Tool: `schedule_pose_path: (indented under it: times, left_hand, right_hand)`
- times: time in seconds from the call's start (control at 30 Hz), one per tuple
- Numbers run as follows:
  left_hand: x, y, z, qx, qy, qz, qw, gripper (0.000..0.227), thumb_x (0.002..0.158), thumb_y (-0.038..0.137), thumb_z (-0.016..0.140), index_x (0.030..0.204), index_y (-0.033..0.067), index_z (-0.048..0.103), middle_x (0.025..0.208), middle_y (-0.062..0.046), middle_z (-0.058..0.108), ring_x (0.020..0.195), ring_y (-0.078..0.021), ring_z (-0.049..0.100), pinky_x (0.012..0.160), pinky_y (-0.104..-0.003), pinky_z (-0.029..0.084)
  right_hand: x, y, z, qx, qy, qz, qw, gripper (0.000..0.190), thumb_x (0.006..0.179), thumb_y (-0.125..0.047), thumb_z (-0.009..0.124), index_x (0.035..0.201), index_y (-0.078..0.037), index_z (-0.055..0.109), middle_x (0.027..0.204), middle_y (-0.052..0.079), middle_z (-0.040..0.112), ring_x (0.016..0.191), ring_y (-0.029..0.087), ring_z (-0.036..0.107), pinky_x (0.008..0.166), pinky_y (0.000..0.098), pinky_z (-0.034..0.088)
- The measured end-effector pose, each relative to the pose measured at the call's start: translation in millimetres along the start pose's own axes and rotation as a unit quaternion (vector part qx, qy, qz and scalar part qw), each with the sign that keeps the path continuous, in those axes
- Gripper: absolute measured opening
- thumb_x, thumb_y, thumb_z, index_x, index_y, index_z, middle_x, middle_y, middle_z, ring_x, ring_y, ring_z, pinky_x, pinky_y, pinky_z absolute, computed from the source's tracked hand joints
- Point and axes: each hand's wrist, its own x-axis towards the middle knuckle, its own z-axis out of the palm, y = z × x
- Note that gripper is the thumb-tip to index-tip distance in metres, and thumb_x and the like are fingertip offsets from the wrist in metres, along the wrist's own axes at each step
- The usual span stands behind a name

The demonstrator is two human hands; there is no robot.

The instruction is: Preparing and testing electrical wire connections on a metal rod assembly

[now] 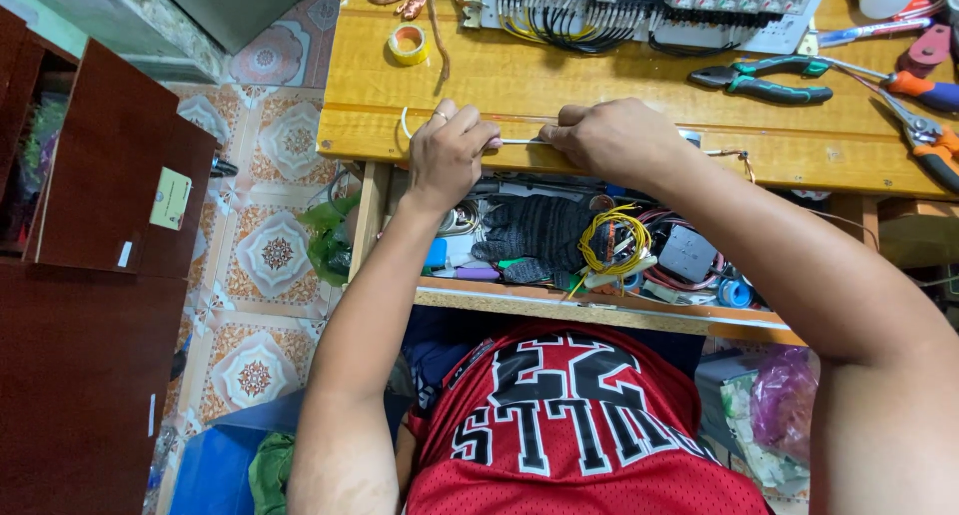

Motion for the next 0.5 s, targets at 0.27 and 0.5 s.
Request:
schedule_pose_path:
  times: [0.27, 0.5]
  left_hand:
    - [1, -3, -2, -0.023, 0.004, 0.005, 1.000, 0.017, 0.101, 0.037, 0.064, 0.087, 0.0264, 0.066, 0.076, 0.004, 0.046, 0.079, -0.0215, 0.057, 0.067, -0.029, 0.053]
    - [-3, -5, 2, -0.033, 0.006, 0.001, 0.999, 0.015, 0.099, 0.036, 0.068, 0.087, 0.0257, 0.068, 0.076, 0.005, 0.047, 0.079, -0.0208, 0.057, 0.069, -0.029, 0.052]
  right_hand:
    - [3, 2, 4, 0.031, -0.013, -0.004, 0.999, 0.022, 0.097, -0.029, 0.049, 0.104, -0.020, 0.069, 0.092, 0.005, 0.061, 0.072, 0.040, 0.071, 0.062, 0.0561, 0.060]
    - [-5, 2, 2, -0.016, 0.008, -0.030, 0.999, 0.019, 0.099, -0.027, 0.050, 0.102, -0.022, 0.068, 0.090, -0.001, 0.058, 0.069, 0.031, 0.072, 0.059, 0.0460, 0.061]
